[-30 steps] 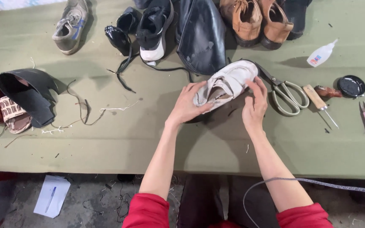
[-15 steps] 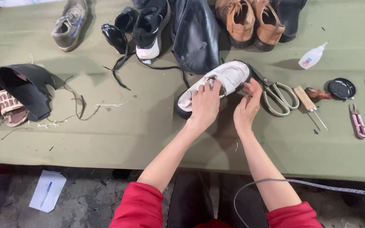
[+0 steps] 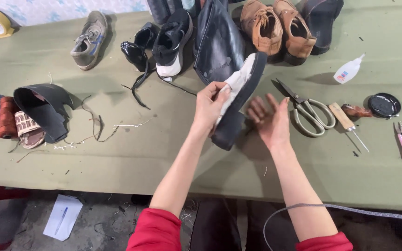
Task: The person holds a white loafer and uses a wooden mallet to tap the sole, likely to secure the attachment. They then flip the shoe over to inspect the upper and sides, and finally use scissors to trim a small piece of material from the shoe's edge.
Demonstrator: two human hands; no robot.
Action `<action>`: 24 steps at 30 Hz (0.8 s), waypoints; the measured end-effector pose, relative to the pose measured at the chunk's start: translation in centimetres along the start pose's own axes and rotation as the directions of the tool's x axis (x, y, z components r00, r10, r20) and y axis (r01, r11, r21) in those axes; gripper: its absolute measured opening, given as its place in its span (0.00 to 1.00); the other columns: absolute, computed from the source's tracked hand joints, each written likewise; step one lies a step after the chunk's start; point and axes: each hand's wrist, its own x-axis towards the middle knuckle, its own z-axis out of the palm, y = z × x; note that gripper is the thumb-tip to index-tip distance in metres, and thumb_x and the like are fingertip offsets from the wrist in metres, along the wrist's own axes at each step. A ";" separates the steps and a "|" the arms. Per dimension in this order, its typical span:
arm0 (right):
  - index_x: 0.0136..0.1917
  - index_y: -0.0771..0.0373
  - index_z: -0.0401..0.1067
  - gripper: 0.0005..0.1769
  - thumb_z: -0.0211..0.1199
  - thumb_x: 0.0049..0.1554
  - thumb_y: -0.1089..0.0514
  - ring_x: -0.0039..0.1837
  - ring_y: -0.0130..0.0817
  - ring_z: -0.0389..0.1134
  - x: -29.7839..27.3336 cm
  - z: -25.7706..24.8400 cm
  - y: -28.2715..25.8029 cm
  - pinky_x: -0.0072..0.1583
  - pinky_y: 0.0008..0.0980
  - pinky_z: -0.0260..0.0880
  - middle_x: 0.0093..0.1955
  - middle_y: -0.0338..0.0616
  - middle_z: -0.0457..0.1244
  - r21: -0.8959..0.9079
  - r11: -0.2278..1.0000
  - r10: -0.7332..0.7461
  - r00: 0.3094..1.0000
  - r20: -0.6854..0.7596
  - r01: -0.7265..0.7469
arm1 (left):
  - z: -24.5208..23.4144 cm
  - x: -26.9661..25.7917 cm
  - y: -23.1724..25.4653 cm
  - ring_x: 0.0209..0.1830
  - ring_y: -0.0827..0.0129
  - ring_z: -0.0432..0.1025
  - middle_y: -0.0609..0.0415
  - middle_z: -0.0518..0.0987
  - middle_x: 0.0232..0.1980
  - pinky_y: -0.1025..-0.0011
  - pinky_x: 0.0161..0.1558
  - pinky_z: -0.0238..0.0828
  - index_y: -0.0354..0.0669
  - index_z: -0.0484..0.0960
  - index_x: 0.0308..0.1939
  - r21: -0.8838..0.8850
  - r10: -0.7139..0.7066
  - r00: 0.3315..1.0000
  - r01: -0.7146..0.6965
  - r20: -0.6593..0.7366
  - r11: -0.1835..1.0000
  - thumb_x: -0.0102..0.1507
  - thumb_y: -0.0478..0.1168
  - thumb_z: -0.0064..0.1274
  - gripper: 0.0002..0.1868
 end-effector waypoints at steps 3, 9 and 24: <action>0.72 0.40 0.68 0.45 0.42 0.53 0.15 0.66 0.60 0.69 0.7 -1.1 1.8 0.67 0.65 0.65 0.64 0.59 0.64 -0.069 0.977 0.213 0.956 0.199 -0.203 | 1.6 -2.1 1.0 0.41 0.71 0.70 0.47 0.82 0.36 0.66 0.42 0.73 0.43 0.85 0.44 -0.028 0.028 0.999 -0.029 -0.042 0.999 0.63 0.38 0.55 0.07; 0.82 0.48 0.54 0.44 0.69 0.58 0.45 0.67 0.52 0.69 3.6 -4.9 2.4 0.62 0.51 0.73 0.70 0.60 0.63 -0.410 0.911 0.139 0.972 0.187 -0.051 | 3.4 -5.8 2.2 0.43 0.68 0.73 0.45 0.83 0.40 0.65 0.46 0.74 0.41 0.83 0.46 -0.005 -0.062 0.995 0.062 -0.075 0.998 0.63 0.38 0.58 0.09; 0.54 0.55 0.80 0.20 0.72 0.54 0.42 0.42 0.43 0.76 -0.4 -1.2 1.0 0.42 0.37 0.78 0.43 0.55 0.73 -0.220 0.909 0.360 0.933 -0.016 -0.355 | 5.5 -5.7 4.0 0.57 0.48 0.74 0.29 0.79 0.53 0.53 0.53 0.74 0.29 0.75 0.58 -0.004 -0.194 0.974 0.195 -0.119 0.981 0.62 0.41 0.57 0.24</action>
